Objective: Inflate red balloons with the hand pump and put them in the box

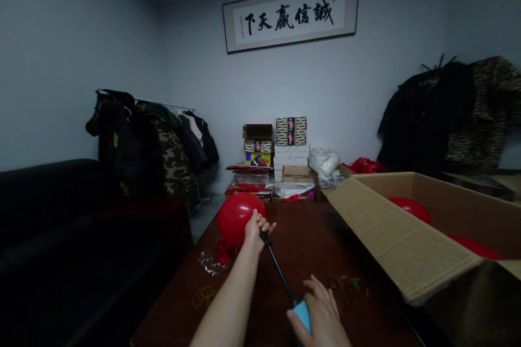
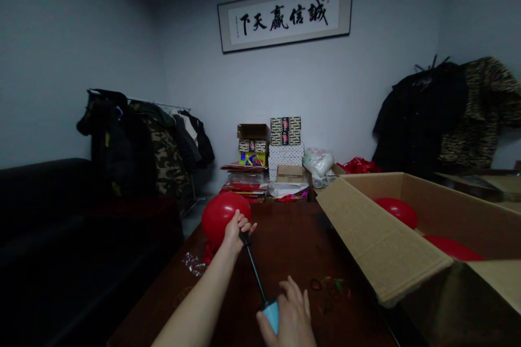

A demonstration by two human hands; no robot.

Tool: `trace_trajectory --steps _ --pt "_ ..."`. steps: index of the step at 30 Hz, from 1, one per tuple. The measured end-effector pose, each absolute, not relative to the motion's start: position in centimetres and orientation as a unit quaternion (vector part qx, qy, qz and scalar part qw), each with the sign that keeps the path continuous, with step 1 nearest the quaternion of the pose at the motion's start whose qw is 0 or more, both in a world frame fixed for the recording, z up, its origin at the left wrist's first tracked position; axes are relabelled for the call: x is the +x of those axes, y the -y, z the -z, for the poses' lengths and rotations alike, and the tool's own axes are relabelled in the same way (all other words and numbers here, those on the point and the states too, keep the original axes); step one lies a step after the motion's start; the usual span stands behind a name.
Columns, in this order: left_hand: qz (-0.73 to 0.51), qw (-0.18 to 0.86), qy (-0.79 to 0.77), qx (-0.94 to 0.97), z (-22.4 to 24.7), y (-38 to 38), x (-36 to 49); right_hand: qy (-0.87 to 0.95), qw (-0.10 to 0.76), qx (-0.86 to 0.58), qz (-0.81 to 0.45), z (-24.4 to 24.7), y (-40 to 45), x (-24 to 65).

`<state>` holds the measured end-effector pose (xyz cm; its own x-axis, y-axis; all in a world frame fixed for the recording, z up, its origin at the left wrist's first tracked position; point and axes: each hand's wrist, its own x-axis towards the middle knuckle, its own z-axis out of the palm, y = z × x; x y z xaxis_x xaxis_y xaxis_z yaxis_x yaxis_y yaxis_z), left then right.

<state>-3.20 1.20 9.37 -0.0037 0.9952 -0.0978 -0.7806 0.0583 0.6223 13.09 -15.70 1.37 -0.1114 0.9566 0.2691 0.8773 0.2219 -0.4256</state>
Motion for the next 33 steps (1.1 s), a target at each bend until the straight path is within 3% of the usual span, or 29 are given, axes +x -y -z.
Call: trace_trajectory --steps 17,33 --pt "-0.594 0.709 -0.304 0.229 -4.6 1.2 1.2 0.700 0.255 -0.652 -0.138 -2.9 10.4 11.1" --pt "-0.593 0.682 -0.389 0.180 1.5 1.2 0.8 0.704 0.164 -0.683 -0.100 3.5 13.4 10.7"
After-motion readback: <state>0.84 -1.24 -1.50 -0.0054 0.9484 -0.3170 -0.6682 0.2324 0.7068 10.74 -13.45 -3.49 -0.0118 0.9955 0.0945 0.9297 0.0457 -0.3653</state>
